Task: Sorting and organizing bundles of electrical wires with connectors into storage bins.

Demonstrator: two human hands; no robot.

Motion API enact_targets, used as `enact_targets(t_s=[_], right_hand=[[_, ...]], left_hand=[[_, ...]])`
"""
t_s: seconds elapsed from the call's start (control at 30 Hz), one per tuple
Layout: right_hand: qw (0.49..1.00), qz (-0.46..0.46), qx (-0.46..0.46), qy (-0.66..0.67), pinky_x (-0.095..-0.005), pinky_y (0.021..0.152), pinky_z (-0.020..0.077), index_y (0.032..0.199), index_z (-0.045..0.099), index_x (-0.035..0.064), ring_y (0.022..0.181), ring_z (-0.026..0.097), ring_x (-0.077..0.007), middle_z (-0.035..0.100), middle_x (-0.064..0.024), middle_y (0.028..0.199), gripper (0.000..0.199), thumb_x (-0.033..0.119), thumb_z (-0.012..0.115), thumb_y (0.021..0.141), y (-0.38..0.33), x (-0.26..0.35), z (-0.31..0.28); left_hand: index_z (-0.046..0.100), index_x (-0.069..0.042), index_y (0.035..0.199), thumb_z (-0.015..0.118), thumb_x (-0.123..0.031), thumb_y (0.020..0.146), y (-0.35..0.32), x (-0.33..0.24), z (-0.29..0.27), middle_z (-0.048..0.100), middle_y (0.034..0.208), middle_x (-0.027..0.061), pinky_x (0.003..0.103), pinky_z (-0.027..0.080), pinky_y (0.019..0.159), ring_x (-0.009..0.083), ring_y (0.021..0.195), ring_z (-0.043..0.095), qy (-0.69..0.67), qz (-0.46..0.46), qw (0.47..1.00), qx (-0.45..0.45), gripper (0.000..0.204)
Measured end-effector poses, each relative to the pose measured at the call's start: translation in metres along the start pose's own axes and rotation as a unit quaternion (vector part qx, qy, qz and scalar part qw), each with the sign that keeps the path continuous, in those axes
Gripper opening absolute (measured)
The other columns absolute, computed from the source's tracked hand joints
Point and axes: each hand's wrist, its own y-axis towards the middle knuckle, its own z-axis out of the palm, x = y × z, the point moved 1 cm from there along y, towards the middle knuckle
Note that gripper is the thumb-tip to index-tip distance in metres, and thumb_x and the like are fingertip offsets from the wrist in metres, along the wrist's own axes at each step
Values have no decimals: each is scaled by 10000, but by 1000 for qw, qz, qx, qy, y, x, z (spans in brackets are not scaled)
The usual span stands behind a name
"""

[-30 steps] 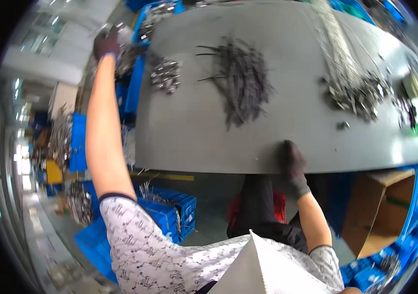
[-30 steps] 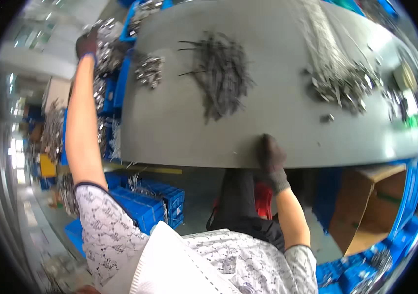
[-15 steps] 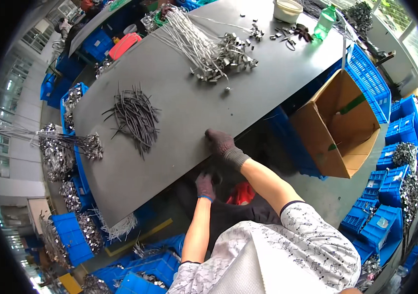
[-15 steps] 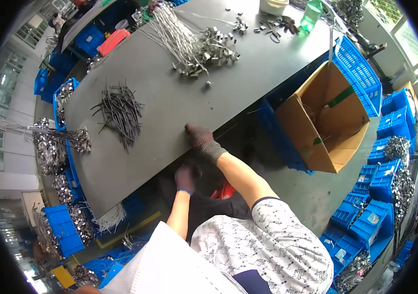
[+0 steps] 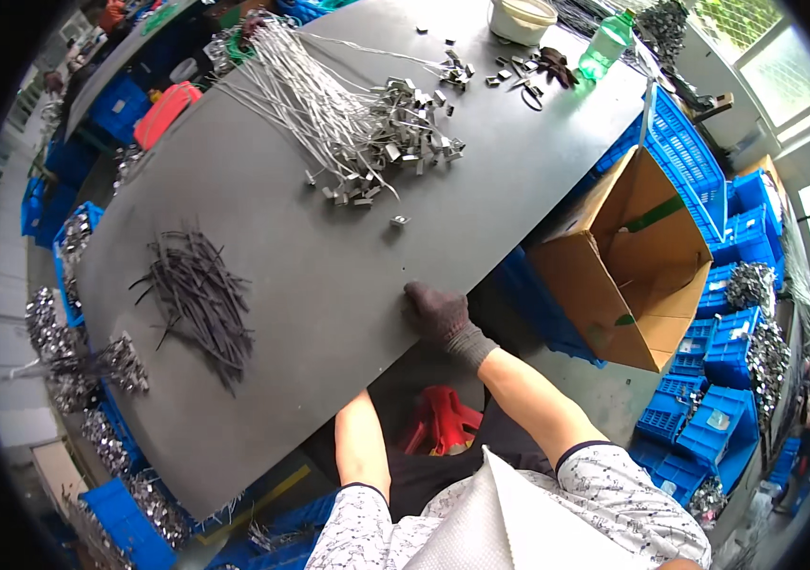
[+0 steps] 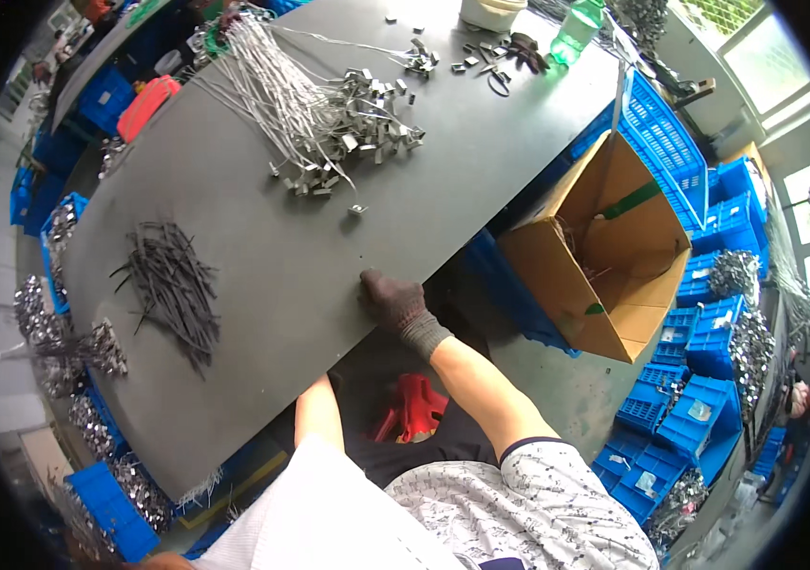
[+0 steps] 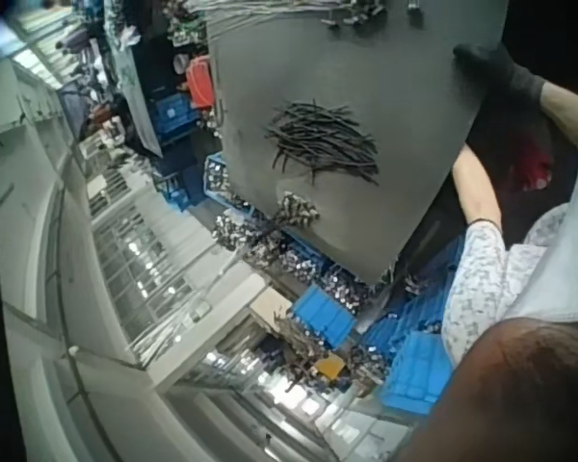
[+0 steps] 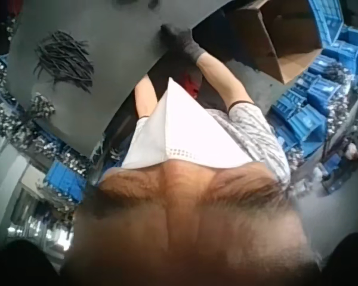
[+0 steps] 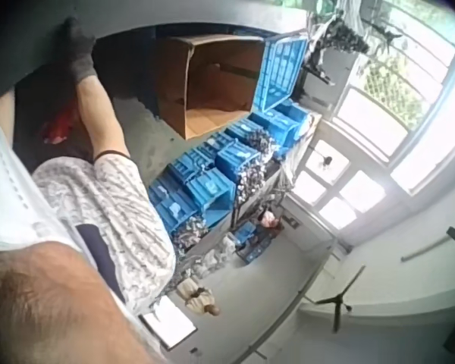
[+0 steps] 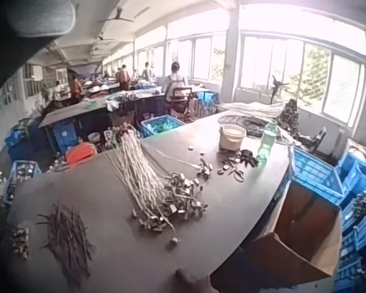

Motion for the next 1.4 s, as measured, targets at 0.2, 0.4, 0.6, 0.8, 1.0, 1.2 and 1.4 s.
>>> enact_targets(t_s=[0.2,0.4,0.6,0.8,1.0,1.2,1.4], right_hand=[[999,-38,-10,-9,-432,539,527,1023,625,134,642,672,-299,664,-93,787,236,224,693,816,7,1,6],[997,-67,-25,-5,-425,539,528,1069,619,122,656,675,-281,675,-83,832,304,207,708,791,8,-1,13],[999,-52,-8,-7,-398,569,546,1023,656,124,700,697,-286,693,-85,834,237,190,725,806,2,7,11],[999,-45,-21,-4,-412,573,546,995,659,118,678,687,-309,683,-112,812,213,145,716,792,3,9,0],[997,-73,-41,4,-427,620,556,962,667,120,721,694,-339,683,-139,803,154,163,711,821,4,15,7],[999,2,-28,-25,-436,611,553,989,681,154,726,703,-335,694,-122,759,152,268,680,890,4,-3,9],[1000,-5,11,18,-434,616,552,1028,671,166,736,701,-345,707,-115,832,174,294,659,911,-20,5,8]], left_hand=[[619,-66,1288,619,-326,976,-14,23,-24,645,1284,152,458,476,1027,325,1192,593,-20,-6,999,30,407],[608,-65,1303,617,-328,976,-33,18,-52,640,1291,151,462,463,1044,332,1204,584,-41,23,998,47,419],[597,-64,1317,616,-329,977,-29,30,-46,634,1299,150,466,451,1061,338,1216,574,-31,58,996,62,432],[587,-63,1332,615,-331,977,-41,37,-30,629,1306,148,469,438,1078,345,1229,565,8,109,992,55,445],[576,-63,1346,613,-332,978,-18,62,16,623,1314,147,473,425,1095,351,1241,555,75,193,977,-44,458],[583,-68,1292,638,-228,978,-106,133,91,639,1261,134,498,504,1035,292,1188,591,236,190,950,-71,357],[603,-67,1180,678,-201,958,-189,197,55,663,1189,107,509,545,982,259,1139,617,-112,28,978,-176,270]])
